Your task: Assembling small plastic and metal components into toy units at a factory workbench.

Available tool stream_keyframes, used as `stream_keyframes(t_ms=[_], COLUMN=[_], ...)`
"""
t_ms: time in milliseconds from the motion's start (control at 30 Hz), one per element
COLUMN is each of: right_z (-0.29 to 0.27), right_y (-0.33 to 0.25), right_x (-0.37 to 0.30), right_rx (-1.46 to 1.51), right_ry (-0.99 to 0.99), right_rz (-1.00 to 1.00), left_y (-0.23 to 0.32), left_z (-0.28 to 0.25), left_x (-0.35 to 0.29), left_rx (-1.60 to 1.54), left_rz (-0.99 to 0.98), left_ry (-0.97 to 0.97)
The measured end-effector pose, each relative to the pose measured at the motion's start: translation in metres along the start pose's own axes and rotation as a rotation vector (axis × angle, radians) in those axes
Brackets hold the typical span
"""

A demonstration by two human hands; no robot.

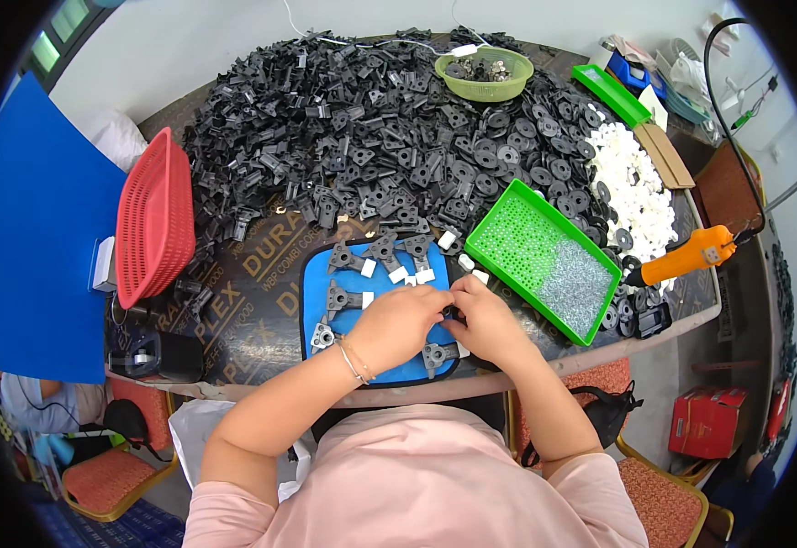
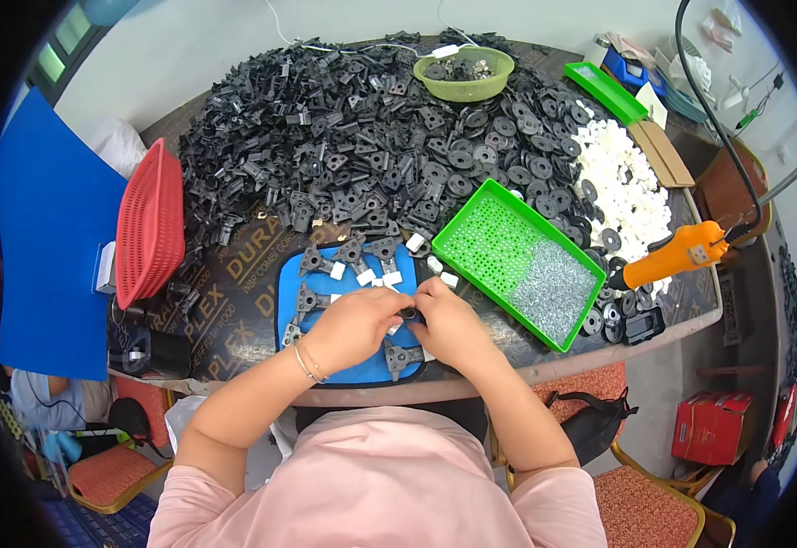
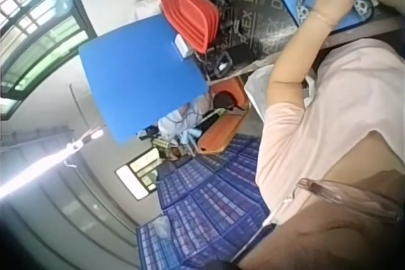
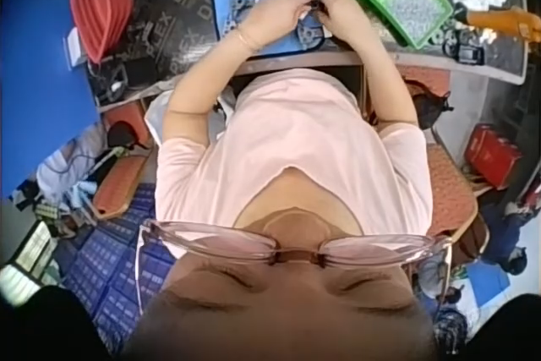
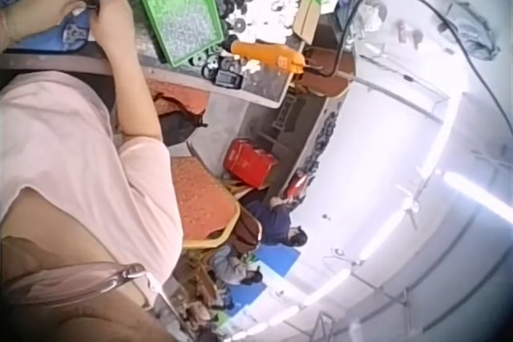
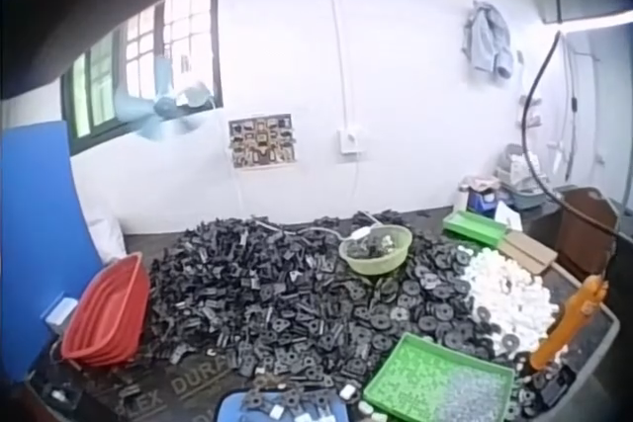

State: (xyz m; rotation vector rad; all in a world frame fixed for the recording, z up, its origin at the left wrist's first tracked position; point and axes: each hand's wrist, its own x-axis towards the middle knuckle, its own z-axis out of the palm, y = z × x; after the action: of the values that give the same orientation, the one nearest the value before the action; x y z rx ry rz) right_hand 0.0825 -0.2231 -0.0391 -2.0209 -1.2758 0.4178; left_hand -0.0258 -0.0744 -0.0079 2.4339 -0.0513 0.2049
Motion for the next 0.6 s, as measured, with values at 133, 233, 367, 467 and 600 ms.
stream_keyframes(t_ms=[133,233,367,467,600], right_z=[0.006,0.01,0.006,0.008,-0.002], right_y=[0.001,0.01,0.005,0.005,-0.008], right_x=[0.002,0.001,0.002,0.002,0.004], right_rx=[-0.005,-0.031,-0.001,-0.022,0.091], right_ry=[0.01,0.067,0.092,0.068,0.097], right_rz=[0.069,0.046,0.026,0.017,0.04], left_y=[0.011,0.024,0.019,0.015,0.007], left_z=[0.002,0.009,0.008,0.005,-0.023], left_x=[0.008,0.014,0.014,0.01,0.001], left_rx=[0.169,0.296,0.277,0.259,0.232], left_rz=[-0.068,-0.036,-0.035,0.008,-0.014], left_ry=[-0.119,-0.127,-0.11,-0.049,0.087])
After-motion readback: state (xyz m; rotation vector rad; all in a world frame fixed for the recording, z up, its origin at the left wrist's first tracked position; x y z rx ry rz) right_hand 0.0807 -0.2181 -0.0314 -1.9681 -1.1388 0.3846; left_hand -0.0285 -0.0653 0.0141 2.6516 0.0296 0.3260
